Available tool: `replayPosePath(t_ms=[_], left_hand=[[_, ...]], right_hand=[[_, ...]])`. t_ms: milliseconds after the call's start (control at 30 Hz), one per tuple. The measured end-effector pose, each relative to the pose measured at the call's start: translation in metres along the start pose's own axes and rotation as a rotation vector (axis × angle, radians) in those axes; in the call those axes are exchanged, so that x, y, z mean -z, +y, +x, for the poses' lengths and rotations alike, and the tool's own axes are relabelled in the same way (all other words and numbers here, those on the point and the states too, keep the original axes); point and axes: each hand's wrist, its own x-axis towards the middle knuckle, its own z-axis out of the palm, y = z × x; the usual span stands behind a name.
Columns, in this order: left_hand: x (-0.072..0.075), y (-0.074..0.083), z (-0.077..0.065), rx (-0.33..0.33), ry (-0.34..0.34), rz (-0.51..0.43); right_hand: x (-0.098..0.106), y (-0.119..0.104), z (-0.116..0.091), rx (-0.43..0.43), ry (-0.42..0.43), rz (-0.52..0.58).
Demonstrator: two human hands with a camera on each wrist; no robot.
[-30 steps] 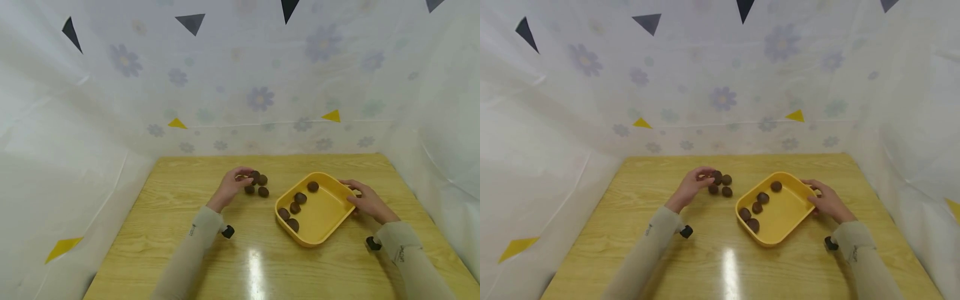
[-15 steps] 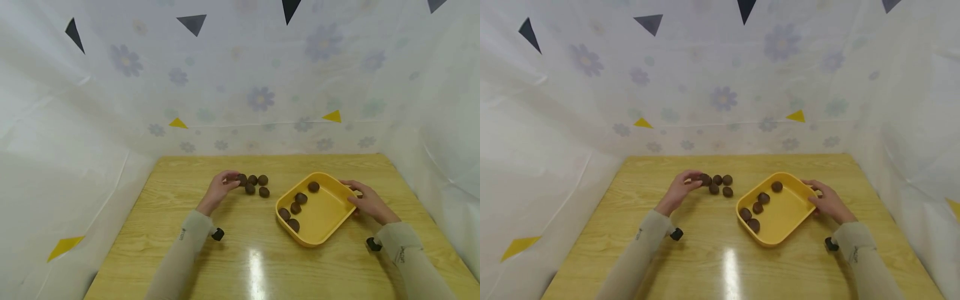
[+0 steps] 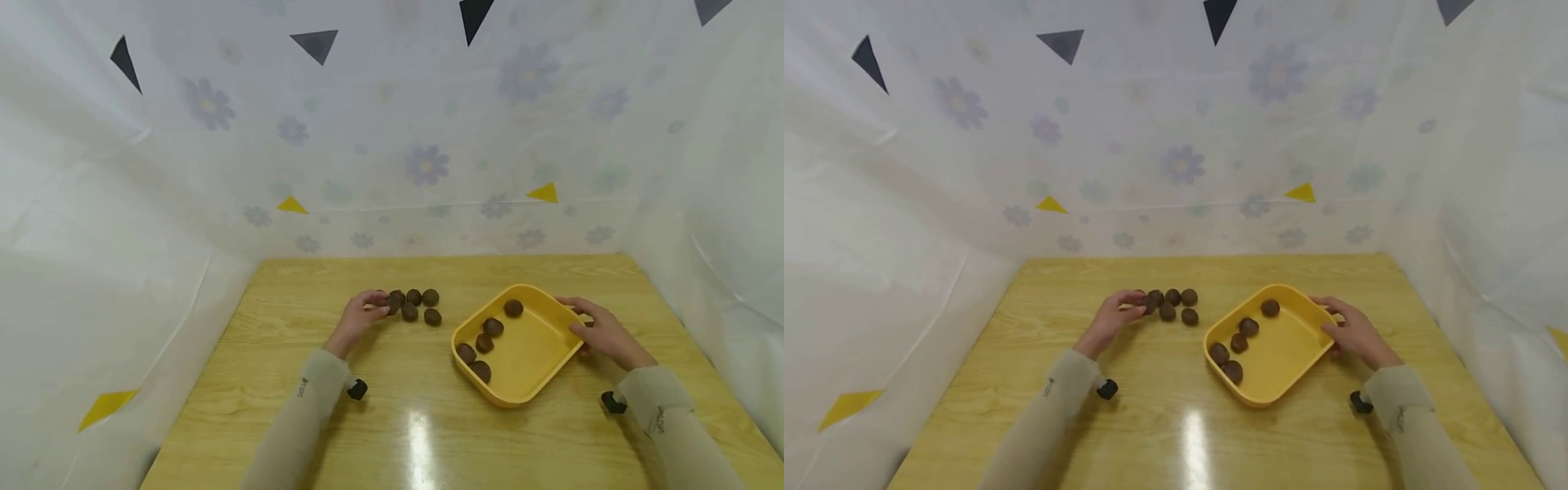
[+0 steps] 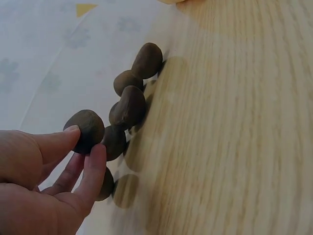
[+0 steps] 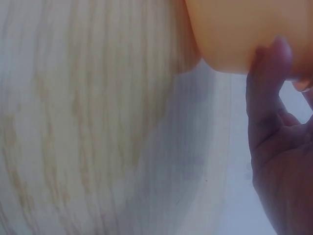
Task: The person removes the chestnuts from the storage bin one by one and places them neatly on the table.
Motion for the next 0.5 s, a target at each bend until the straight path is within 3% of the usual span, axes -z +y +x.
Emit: replayPosePath(t_ms=[267, 500], left_hand=[[-0.0047, -0.0065, 0.0004, 0.051, 0.018, 0.009], [-0.0101, -0.0087, 0.0026, 0.026, 0.030, 0.048]], right_hand=[[-0.0006, 0.0020, -0.0008, 0.024, -0.002, 0.011], [-0.0010, 0.0022, -0.0016, 0.027, 0.005, 0.011]])
